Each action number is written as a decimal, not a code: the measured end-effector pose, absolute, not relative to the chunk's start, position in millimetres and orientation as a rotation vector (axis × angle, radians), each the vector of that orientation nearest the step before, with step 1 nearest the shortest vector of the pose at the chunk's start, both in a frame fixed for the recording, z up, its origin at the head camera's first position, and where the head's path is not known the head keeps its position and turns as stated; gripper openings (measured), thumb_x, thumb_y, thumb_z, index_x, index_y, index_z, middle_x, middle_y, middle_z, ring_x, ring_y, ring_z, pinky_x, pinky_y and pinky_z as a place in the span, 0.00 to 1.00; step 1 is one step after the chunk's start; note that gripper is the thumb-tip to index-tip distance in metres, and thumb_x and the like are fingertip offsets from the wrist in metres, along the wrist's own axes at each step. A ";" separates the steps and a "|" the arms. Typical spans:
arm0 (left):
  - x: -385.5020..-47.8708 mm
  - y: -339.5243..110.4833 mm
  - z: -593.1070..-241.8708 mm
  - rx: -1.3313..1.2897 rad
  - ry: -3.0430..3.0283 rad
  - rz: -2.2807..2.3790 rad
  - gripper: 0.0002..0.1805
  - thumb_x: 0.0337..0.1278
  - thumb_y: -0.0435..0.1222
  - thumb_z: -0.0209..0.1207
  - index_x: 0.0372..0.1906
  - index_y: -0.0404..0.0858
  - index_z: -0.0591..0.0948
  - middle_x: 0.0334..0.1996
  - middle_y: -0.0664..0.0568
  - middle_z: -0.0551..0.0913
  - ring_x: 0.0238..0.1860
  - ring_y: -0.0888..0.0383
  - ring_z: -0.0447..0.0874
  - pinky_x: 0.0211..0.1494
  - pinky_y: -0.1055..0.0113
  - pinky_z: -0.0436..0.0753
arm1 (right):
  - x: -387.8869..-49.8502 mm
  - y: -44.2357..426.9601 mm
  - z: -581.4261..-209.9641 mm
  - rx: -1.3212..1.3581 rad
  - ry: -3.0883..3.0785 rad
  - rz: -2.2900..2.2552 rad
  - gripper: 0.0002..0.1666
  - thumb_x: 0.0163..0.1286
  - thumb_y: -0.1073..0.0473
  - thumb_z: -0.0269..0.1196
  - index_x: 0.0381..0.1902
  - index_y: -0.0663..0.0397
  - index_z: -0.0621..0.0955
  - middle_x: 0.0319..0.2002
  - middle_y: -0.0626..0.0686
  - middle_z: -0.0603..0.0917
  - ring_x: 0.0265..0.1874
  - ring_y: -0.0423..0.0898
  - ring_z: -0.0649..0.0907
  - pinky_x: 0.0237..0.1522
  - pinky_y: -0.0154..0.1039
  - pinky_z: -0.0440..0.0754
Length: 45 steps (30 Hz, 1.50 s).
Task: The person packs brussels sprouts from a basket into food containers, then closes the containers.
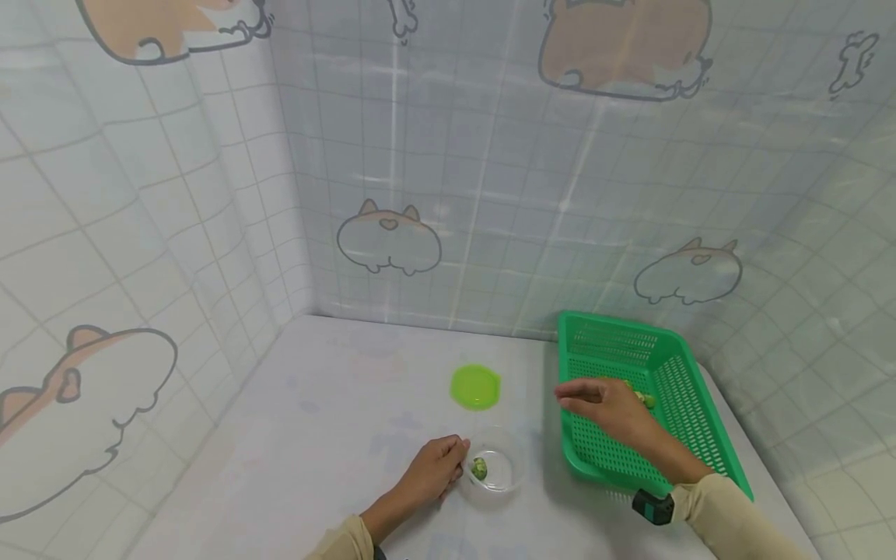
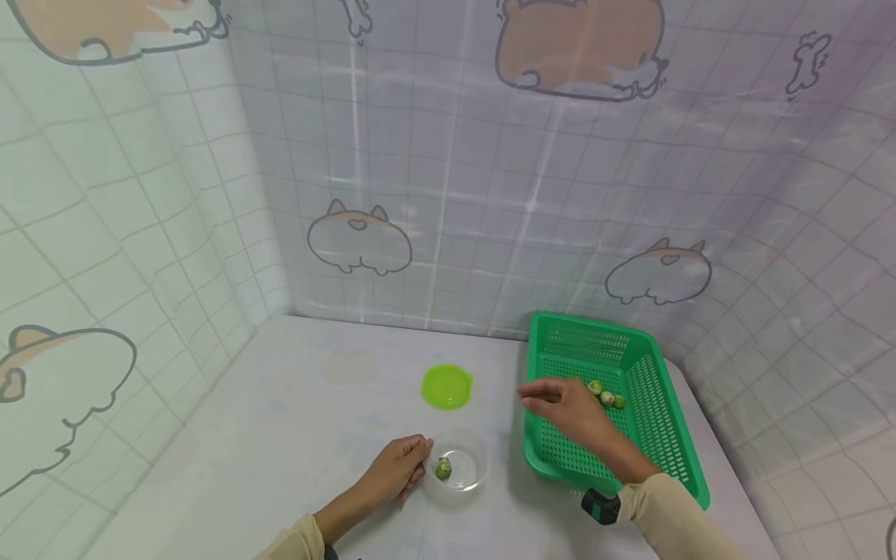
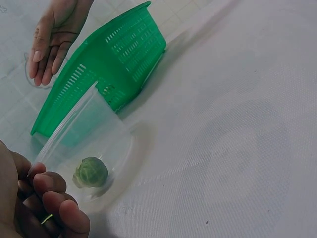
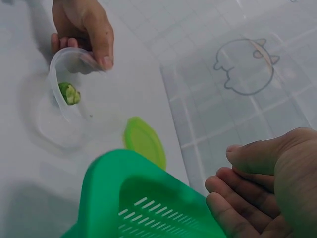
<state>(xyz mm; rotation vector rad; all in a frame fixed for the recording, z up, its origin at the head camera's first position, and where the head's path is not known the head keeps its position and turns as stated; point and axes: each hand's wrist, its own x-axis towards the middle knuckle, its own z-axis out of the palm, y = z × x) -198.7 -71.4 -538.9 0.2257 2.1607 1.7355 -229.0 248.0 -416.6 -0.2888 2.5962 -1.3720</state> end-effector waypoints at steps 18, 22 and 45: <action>-199.4 -71.8 -537.7 0.223 2.175 1.726 0.23 0.79 0.48 0.48 0.30 0.36 0.75 0.17 0.57 0.72 0.12 0.61 0.65 0.14 0.73 0.67 | -238.6 274.5 -426.2 -0.291 2.681 -1.346 0.22 0.72 0.49 0.66 0.58 0.54 0.83 0.55 0.55 0.85 0.54 0.51 0.84 0.48 0.38 0.84; -199.5 -71.8 -538.8 0.222 2.177 1.729 0.23 0.79 0.48 0.48 0.30 0.36 0.75 0.17 0.57 0.72 0.12 0.61 0.65 0.14 0.73 0.67 | -240.9 280.2 -430.1 -0.308 2.696 -1.339 0.22 0.72 0.49 0.66 0.58 0.54 0.82 0.55 0.57 0.85 0.54 0.52 0.84 0.47 0.36 0.84; -193.8 -69.8 -541.1 0.230 2.169 1.754 0.22 0.78 0.49 0.49 0.28 0.38 0.74 0.17 0.57 0.72 0.12 0.61 0.64 0.13 0.74 0.68 | -249.5 303.1 -449.9 -0.302 2.809 -1.199 0.21 0.73 0.52 0.65 0.58 0.56 0.82 0.53 0.59 0.85 0.51 0.56 0.85 0.47 0.52 0.84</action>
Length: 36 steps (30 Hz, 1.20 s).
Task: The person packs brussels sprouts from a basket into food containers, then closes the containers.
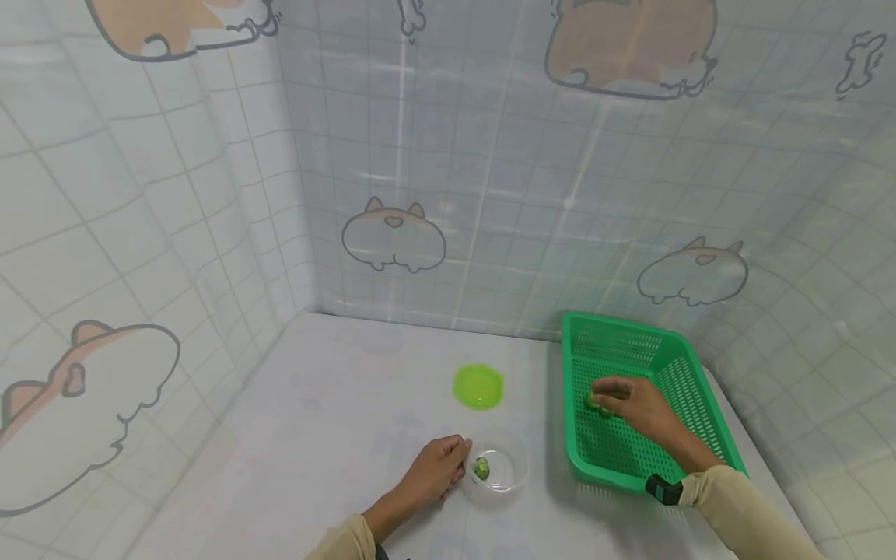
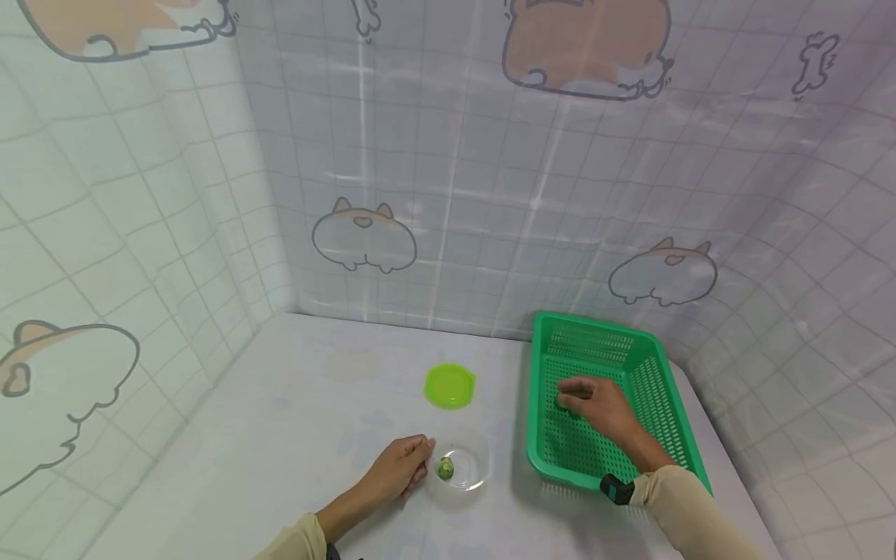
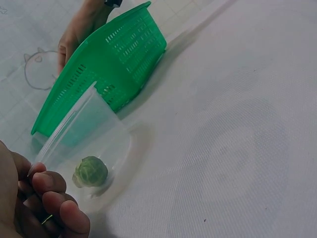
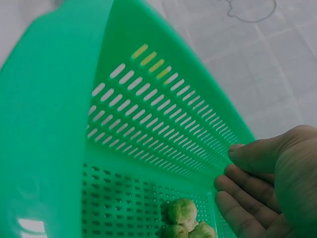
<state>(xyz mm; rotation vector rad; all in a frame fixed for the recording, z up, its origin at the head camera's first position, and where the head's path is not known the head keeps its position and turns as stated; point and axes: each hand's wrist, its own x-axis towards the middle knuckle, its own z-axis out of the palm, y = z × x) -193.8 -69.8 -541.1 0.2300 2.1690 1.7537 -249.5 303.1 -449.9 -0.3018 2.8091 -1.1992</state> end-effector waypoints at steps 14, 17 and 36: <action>-193.9 -70.3 -542.5 0.232 2.163 1.759 0.24 0.78 0.50 0.49 0.30 0.34 0.75 0.18 0.56 0.72 0.12 0.62 0.64 0.13 0.74 0.68 | -257.7 306.5 -457.0 -0.313 2.877 -1.099 0.23 0.73 0.55 0.64 0.60 0.62 0.80 0.55 0.63 0.84 0.53 0.61 0.83 0.46 0.54 0.84; -193.9 -70.3 -542.2 0.239 2.160 1.761 0.23 0.78 0.49 0.48 0.28 0.36 0.74 0.18 0.56 0.72 0.12 0.62 0.64 0.13 0.74 0.68 | -259.4 306.2 -457.5 -0.321 2.883 -1.079 0.23 0.73 0.54 0.65 0.60 0.62 0.80 0.55 0.64 0.83 0.53 0.62 0.83 0.46 0.53 0.85; -193.6 -70.4 -539.8 0.232 2.160 1.763 0.22 0.79 0.48 0.48 0.27 0.39 0.73 0.17 0.57 0.71 0.12 0.62 0.64 0.13 0.74 0.68 | -267.8 307.3 -458.7 -0.360 2.871 -1.003 0.22 0.73 0.58 0.64 0.60 0.65 0.79 0.55 0.67 0.83 0.53 0.63 0.83 0.44 0.51 0.86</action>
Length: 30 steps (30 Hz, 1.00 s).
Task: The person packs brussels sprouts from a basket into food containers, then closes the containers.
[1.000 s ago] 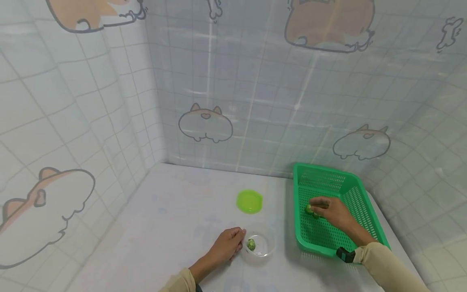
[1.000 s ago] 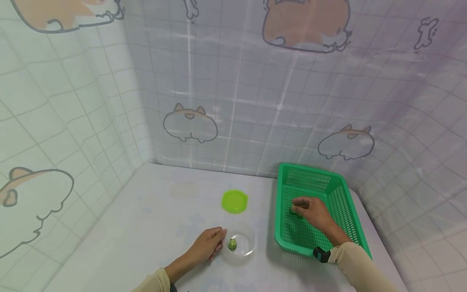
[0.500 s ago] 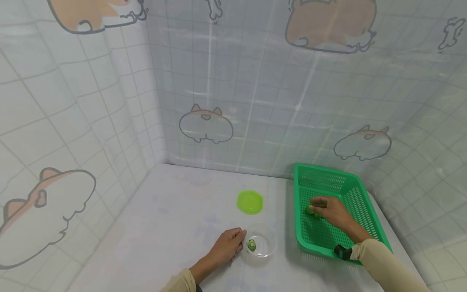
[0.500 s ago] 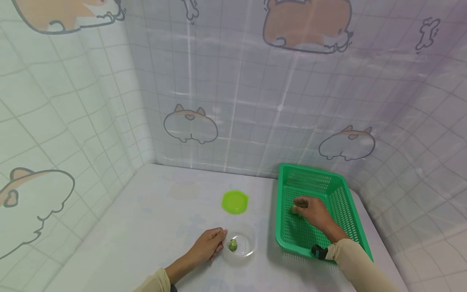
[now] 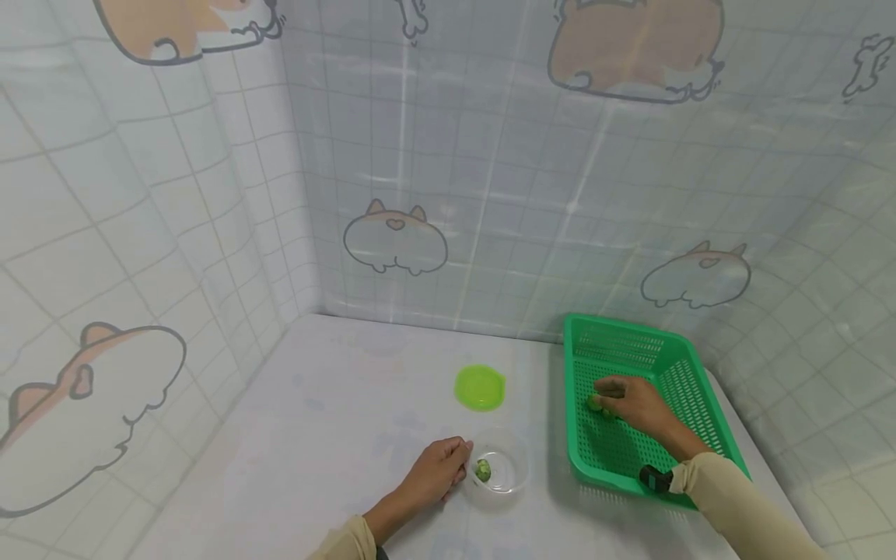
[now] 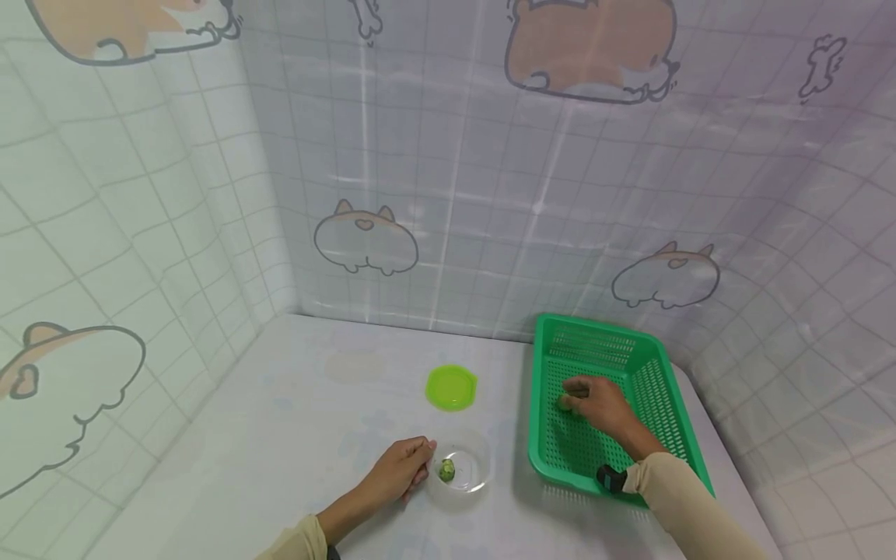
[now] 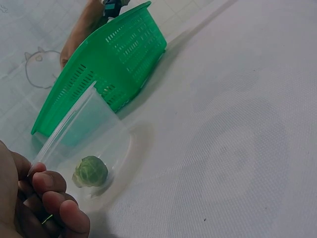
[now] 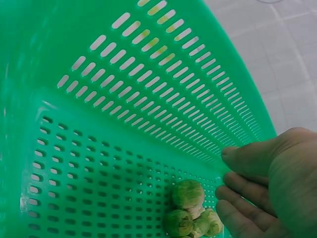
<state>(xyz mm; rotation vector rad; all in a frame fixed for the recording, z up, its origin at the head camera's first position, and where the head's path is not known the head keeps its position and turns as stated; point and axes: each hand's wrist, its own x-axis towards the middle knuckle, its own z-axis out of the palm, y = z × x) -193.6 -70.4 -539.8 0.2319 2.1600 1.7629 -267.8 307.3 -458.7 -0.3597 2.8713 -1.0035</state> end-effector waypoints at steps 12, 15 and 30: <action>-193.4 -71.1 -540.9 0.230 2.150 1.772 0.22 0.79 0.48 0.49 0.27 0.40 0.73 0.17 0.57 0.71 0.12 0.62 0.64 0.13 0.74 0.68 | -274.0 306.6 -455.4 -0.349 2.798 -0.990 0.24 0.73 0.58 0.64 0.61 0.68 0.78 0.57 0.70 0.81 0.52 0.63 0.83 0.44 0.50 0.85; -193.1 -71.4 -540.5 0.238 2.156 1.767 0.22 0.79 0.48 0.49 0.27 0.40 0.73 0.17 0.57 0.71 0.11 0.62 0.64 0.13 0.74 0.68 | -275.9 307.6 -455.8 -0.344 2.782 -0.994 0.24 0.73 0.59 0.64 0.61 0.68 0.78 0.57 0.70 0.81 0.52 0.63 0.83 0.44 0.51 0.85; -194.5 -70.9 -539.7 0.230 2.137 1.777 0.23 0.78 0.48 0.49 0.28 0.37 0.74 0.17 0.56 0.72 0.12 0.61 0.64 0.13 0.74 0.68 | -286.2 313.9 -466.3 -0.398 2.832 -0.877 0.24 0.71 0.59 0.66 0.58 0.71 0.78 0.52 0.68 0.83 0.51 0.65 0.83 0.44 0.53 0.85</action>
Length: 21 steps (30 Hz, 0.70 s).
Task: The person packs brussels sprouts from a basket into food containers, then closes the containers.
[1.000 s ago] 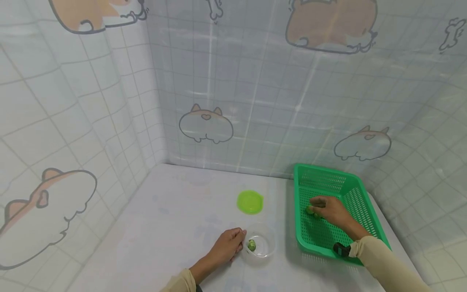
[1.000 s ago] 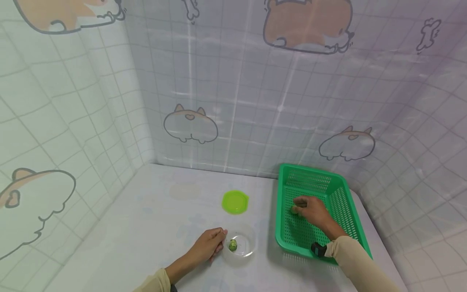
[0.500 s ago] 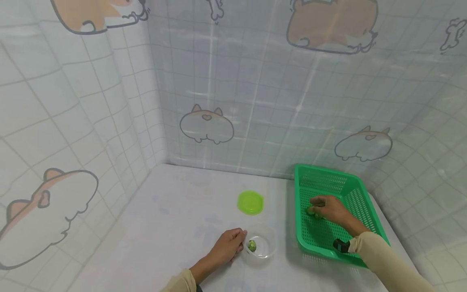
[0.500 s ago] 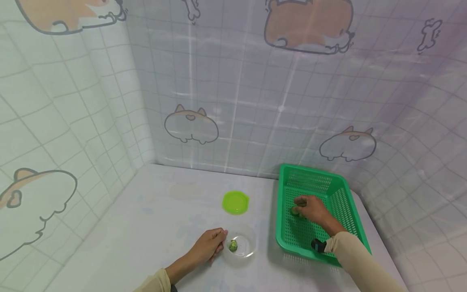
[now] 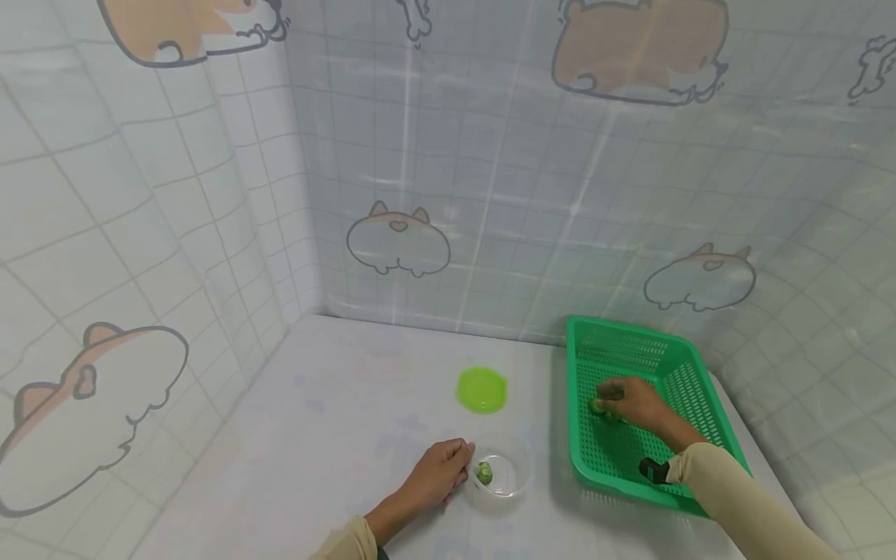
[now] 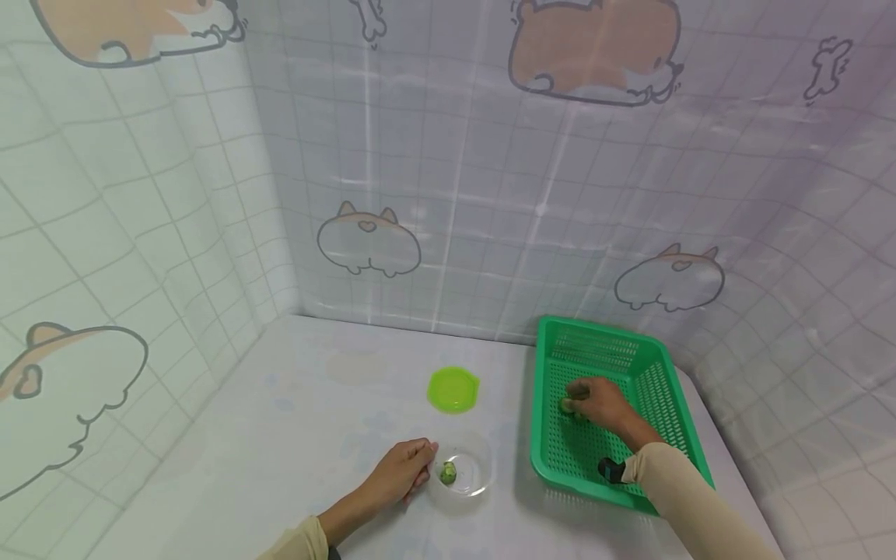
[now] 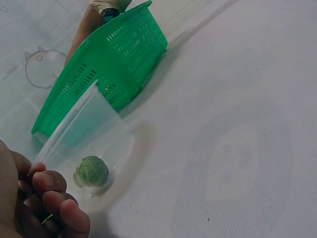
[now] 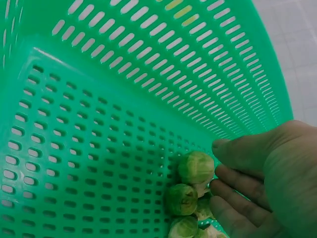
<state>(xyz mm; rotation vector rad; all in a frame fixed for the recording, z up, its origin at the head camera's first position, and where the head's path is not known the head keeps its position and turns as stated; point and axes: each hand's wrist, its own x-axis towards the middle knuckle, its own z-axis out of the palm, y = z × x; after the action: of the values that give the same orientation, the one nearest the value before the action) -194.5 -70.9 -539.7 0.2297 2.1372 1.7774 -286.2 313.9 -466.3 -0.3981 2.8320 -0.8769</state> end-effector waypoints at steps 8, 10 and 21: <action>-195.0 -70.7 -539.1 0.243 2.153 1.777 0.23 0.78 0.49 0.49 0.27 0.39 0.73 0.17 0.57 0.71 0.12 0.62 0.64 0.13 0.74 0.68 | -291.5 315.0 -472.0 -0.434 2.843 -0.879 0.23 0.71 0.60 0.66 0.59 0.70 0.79 0.52 0.67 0.84 0.49 0.62 0.84 0.45 0.54 0.85; -195.0 -70.6 -539.0 0.240 2.149 1.778 0.23 0.77 0.50 0.50 0.27 0.39 0.73 0.17 0.57 0.72 0.12 0.62 0.65 0.13 0.74 0.68 | -292.8 315.2 -473.6 -0.443 2.846 -0.876 0.23 0.71 0.60 0.66 0.59 0.70 0.79 0.52 0.68 0.83 0.47 0.60 0.85 0.44 0.54 0.85; -193.7 -69.8 -538.7 0.227 2.144 1.773 0.22 0.78 0.49 0.50 0.27 0.39 0.73 0.17 0.56 0.72 0.12 0.61 0.65 0.13 0.74 0.68 | -297.0 311.3 -478.9 -0.392 2.832 -0.879 0.23 0.73 0.62 0.64 0.59 0.72 0.78 0.51 0.69 0.84 0.35 0.50 0.87 0.37 0.47 0.85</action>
<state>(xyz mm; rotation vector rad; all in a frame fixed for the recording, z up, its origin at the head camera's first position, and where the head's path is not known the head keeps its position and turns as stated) -193.7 -69.8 -538.7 0.2273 2.1443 1.7727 -297.0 311.3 -478.9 -0.3922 2.8320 -0.8788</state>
